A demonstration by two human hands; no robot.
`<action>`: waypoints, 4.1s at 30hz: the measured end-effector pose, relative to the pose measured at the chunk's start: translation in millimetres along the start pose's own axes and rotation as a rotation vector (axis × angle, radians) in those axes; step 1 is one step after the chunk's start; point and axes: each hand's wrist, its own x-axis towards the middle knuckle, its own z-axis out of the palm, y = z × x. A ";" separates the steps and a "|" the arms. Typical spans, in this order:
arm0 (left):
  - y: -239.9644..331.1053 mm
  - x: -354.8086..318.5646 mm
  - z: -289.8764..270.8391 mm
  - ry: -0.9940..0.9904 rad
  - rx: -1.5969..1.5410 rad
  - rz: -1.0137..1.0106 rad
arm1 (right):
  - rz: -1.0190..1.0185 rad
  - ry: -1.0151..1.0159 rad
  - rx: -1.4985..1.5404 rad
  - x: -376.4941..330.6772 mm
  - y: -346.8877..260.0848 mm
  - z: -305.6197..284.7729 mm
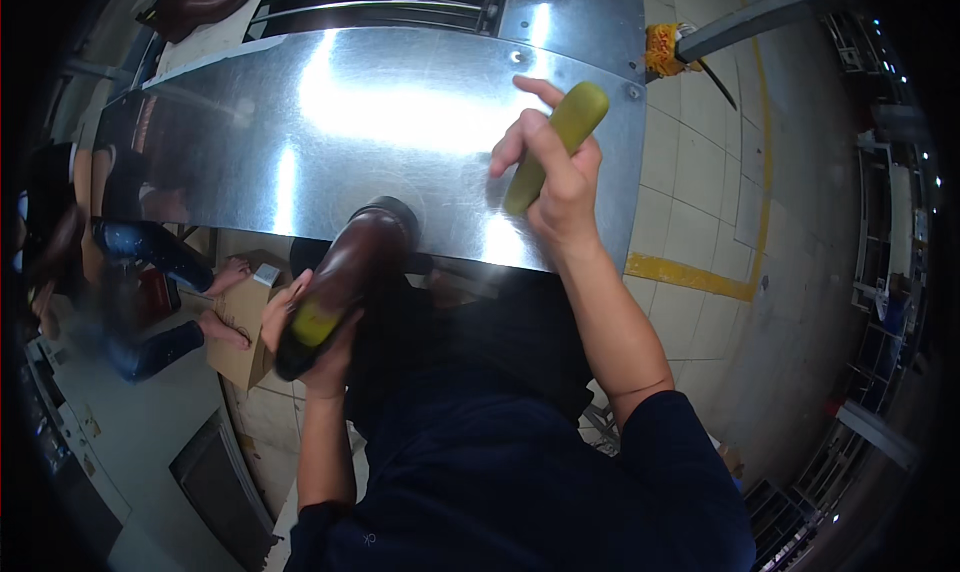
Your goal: Rubbing and polishing finished leather boots using a handheld tool on a conveyor line.
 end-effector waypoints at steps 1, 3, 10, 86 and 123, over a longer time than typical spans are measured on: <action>-11.7 -14.6 -3.3 -0.017 0.107 -0.070 | 0.022 -0.031 0.001 -4.7 6.5 0.8; -20.0 -25.1 10.7 -0.062 -0.171 -0.115 | 0.102 -0.074 0.083 -10.4 15.7 17.6; -28.6 -7.4 22.9 -0.230 -0.403 0.177 | 0.344 -0.085 0.407 -0.7 28.3 56.2; 104.7 113.1 111.4 0.203 -1.028 -0.723 | -0.260 -0.192 0.504 -30.9 41.6 -10.9; 0.7 36.3 20.0 0.051 -0.283 -0.213 | 0.094 0.211 -0.130 28.0 29.6 -60.2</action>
